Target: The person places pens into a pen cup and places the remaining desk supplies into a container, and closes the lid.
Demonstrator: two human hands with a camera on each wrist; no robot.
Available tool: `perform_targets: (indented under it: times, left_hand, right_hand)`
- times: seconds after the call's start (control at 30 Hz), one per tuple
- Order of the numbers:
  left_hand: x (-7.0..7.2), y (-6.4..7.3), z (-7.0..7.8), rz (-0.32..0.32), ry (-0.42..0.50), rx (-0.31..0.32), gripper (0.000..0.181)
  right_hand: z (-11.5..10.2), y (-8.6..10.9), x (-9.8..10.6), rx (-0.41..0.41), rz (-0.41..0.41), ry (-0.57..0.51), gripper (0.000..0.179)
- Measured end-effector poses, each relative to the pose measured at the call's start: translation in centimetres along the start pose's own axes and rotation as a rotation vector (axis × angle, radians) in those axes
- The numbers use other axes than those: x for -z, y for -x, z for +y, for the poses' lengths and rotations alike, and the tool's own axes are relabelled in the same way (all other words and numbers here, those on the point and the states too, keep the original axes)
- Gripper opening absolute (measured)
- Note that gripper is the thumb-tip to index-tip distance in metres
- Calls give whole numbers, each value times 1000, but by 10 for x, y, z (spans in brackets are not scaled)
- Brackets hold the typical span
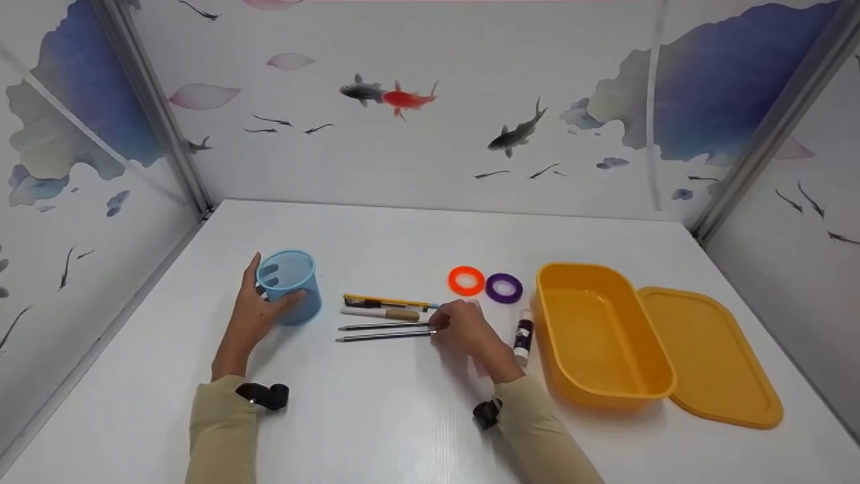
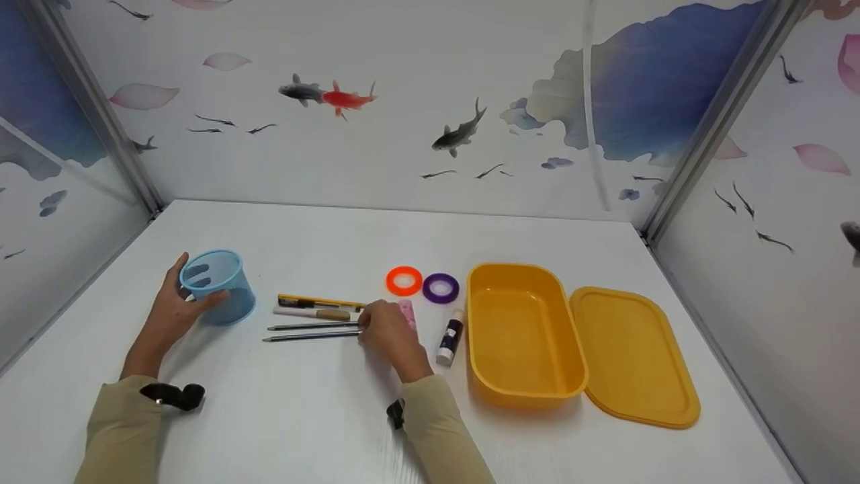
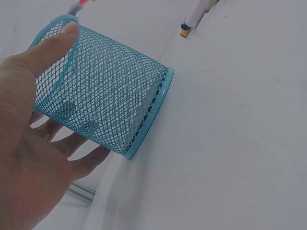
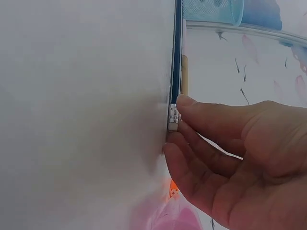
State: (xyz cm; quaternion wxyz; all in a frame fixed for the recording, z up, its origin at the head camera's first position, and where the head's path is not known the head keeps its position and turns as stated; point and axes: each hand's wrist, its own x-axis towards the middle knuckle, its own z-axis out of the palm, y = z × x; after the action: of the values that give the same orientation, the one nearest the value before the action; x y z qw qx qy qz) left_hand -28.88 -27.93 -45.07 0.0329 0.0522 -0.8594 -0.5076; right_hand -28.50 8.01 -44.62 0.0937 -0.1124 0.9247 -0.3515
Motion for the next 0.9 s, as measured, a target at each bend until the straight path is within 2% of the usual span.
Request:
perform_targets:
  times: [0.17, 0.4, 0.53, 0.73, 0.9]
  left_hand:
    - [1, 0, -1, 1, 7, -2, 116]
    - [2, 1, -4, -5, 20, -27, 109]
    - [1, 1, -7, 2, 2, -29, 104]
    - [1, 0, -11, -8, -1, -16, 107]
    - [2, -1, -12, -23, 10, -17, 109]
  right_hand:
    - [-2, 1, 0, -69, -23, 5, 17]
    - [-3, 2, 0, -111, -44, 2, 8]
    - [-2, 3, 2, -92, -63, 3, 6]
    - [-3, 4, 12, -30, -116, -33, 6]
    - [-8, 6, 22, -7, -110, -71, 6]
